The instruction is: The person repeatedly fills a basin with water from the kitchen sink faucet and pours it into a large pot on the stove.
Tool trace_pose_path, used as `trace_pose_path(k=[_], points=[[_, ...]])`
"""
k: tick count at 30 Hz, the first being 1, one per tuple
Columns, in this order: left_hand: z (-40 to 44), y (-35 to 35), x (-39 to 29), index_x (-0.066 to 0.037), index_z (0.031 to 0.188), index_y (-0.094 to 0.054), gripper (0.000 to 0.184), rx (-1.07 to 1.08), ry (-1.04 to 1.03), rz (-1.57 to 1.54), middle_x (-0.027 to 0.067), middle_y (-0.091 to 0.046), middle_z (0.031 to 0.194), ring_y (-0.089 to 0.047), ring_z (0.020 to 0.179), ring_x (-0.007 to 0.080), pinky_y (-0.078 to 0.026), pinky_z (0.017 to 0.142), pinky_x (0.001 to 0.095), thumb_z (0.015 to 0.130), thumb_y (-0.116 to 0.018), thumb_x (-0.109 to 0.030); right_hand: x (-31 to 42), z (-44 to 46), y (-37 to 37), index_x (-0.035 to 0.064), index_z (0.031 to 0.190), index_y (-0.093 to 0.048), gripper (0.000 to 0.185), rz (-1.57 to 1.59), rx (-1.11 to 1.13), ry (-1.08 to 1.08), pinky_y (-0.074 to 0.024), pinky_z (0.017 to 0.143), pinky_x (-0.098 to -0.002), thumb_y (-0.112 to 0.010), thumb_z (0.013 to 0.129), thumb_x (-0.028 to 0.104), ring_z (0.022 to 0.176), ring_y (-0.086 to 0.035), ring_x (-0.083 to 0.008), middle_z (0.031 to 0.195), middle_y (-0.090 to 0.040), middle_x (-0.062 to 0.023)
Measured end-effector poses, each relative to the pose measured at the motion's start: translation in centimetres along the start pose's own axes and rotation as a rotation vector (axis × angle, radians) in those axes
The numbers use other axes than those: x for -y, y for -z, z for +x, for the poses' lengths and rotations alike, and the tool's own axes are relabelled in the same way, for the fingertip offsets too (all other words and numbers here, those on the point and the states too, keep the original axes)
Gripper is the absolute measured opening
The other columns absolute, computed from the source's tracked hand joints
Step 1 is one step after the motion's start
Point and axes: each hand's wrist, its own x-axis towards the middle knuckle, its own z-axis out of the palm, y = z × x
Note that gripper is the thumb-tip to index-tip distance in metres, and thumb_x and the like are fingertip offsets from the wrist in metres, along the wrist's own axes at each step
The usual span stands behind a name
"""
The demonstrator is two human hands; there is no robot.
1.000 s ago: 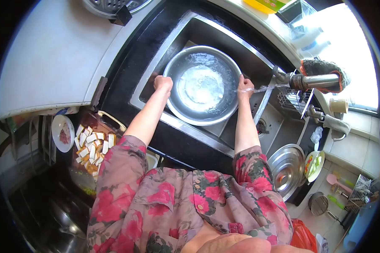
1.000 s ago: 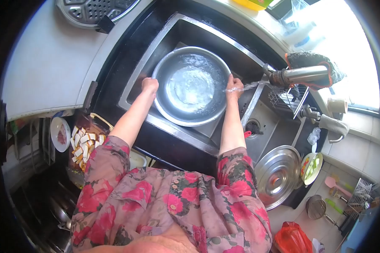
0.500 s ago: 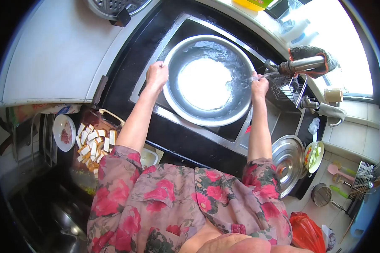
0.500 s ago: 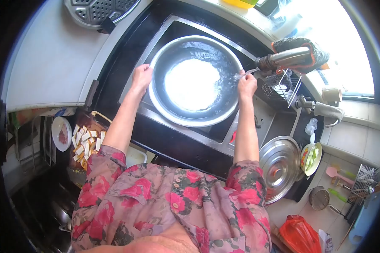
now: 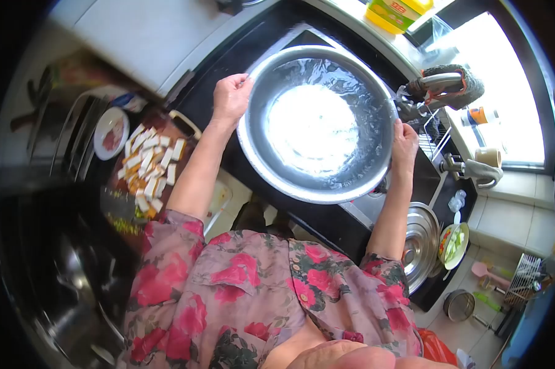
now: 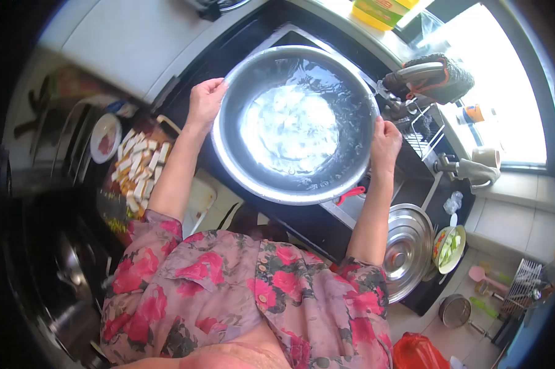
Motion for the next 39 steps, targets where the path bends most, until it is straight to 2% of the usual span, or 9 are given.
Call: trace_pose_path(k=[5,6,7,11,13,19,28,30,39], points=[[-7.2,3.5,-1.7,0.004,0.096,-0.066,0.019,-0.002,0.021,-0.273,0.004,-0.066,0.079,-0.06,0.065,0.0079,-0.049,0.059,0.0233,0.093,-0.056,-0.011,4.0,-2.4,1.9,-0.006,0.071,-0.059,0.037,-0.045,0.084,0.2,-0.0345,0.05,-0.0303,-0.055,0.093,0.023,0.055,-0.039,-0.0085,0.055,-0.046,0.0002],[-8.0,4.5,-0.5,0.003,0.095,-0.066,0.018,-0.038,-0.015,-0.175,0.0046,-0.066,0.08,-0.06,0.066,0.0089,-0.049,0.059,0.0244,0.093,-0.055,-0.01,4.9,-3.0,2.2,-0.0073,0.073,-0.059,0.037,-0.011,0.108,0.226,-0.0344,0.051,-0.0306,-0.055,0.093,0.023,0.056,-0.039,-0.0084,0.055,-0.046,0.0],[-9.9,4.8,-1.0,0.002,0.084,-0.068,0.016,-0.138,-0.021,-0.249,-0.0012,-0.062,0.07,-0.053,0.061,0.005,-0.043,0.055,0.0241,0.088,-0.057,-0.01,4.0,-2.5,2.4,-0.0075,0.075,-0.061,0.037,0.014,0.166,0.22,-0.0351,0.051,-0.0308,-0.055,0.092,0.024,0.057,-0.04,-0.0081,0.056,-0.047,0.0],[-16.4,7.8,-1.8,0.002,0.08,-0.067,0.018,-0.281,-0.063,-0.196,-0.0019,-0.059,0.065,-0.05,0.06,0.0042,-0.042,0.053,0.0242,0.087,-0.056,-0.009,7.3,-4.8,3.7,-0.0079,0.087,-0.064,0.034,-0.071,0.284,0.373,-0.0421,0.058,-0.0296,-0.055,0.093,0.024,0.063,-0.048,-0.0101,0.065,-0.056,-0.005],[-19.6,9.6,-2.6,0.004,0.099,-0.066,0.019,-0.212,0.009,-0.311,0.0041,-0.066,0.082,-0.06,0.068,0.0081,-0.049,0.061,0.0243,0.091,-0.057,-0.011,8.6,-5.9,4.1,-0.0085,0.089,-0.065,0.033,-0.108,0.279,0.42,-0.0444,0.062,-0.0294,-0.056,0.092,0.023,0.066,-0.053,-0.0115,0.069,-0.061,-0.0079],[-29.1,14.8,-5.4,0.006,0.103,-0.064,0.021,-0.337,-0.016,-0.44,0.0073,-0.067,0.087,-0.061,0.071,0.0086,-0.05,0.061,0.0244,0.092,-0.054,-0.009,13.9,-10.7,4.3,-0.0004,0.079,-0.063,0.032,0.159,0.491,0.42,-0.032,0.052,-0.0205,-0.055,0.095,0.026,0.059,-0.041,-0.0026,0.064,-0.051,0.0049],[-43.6,27.4,-10.3,0.005,0.108,-0.062,0.024,-0.383,-0.083,-0.445,0.0075,-0.067,0.092,-0.062,0.078,0.0102,-0.05,0.07,0.0232,0.092,-0.054,-0.011,26.7,-24.5,4.6,-0.0044,0.079,-0.058,0.039,-0.05,0.407,0.66,-0.0364,0.058,-0.029,-0.05,0.094,0.03,0.062,-0.043,-0.0103,0.064,-0.05,-0.0026],[-47.0,30.2,-11.7,0.004,0.111,-0.062,0.025,-0.389,-0.101,-0.456,0.0075,-0.067,0.092,-0.063,0.078,0.0102,-0.05,0.072,0.0225,0.093,-0.053,-0.011,28.8,-26.0,4.0,-0.0044,0.078,-0.059,0.039,-0.073,0.595,0.702,-0.0372,0.058,-0.0293,-0.05,0.094,0.03,0.061,-0.044,-0.0111,0.064,-0.05,-0.003],[-61.4,40.5,-15.6,0.004,0.115,-0.059,0.029,-0.572,-0.002,-0.424,0.0068,-0.066,0.094,-0.063,0.078,0.0099,-0.052,0.067,0.0227,0.092,-0.055,-0.013,39.2,-37.8,-0.4,-0.0076,0.091,-0.065,0.035,0.022,0.85,0.855,-0.043,0.064,-0.027,-0.051,0.094,0.025,0.066,-0.052,-0.0099,0.07,-0.061,-0.0033]])
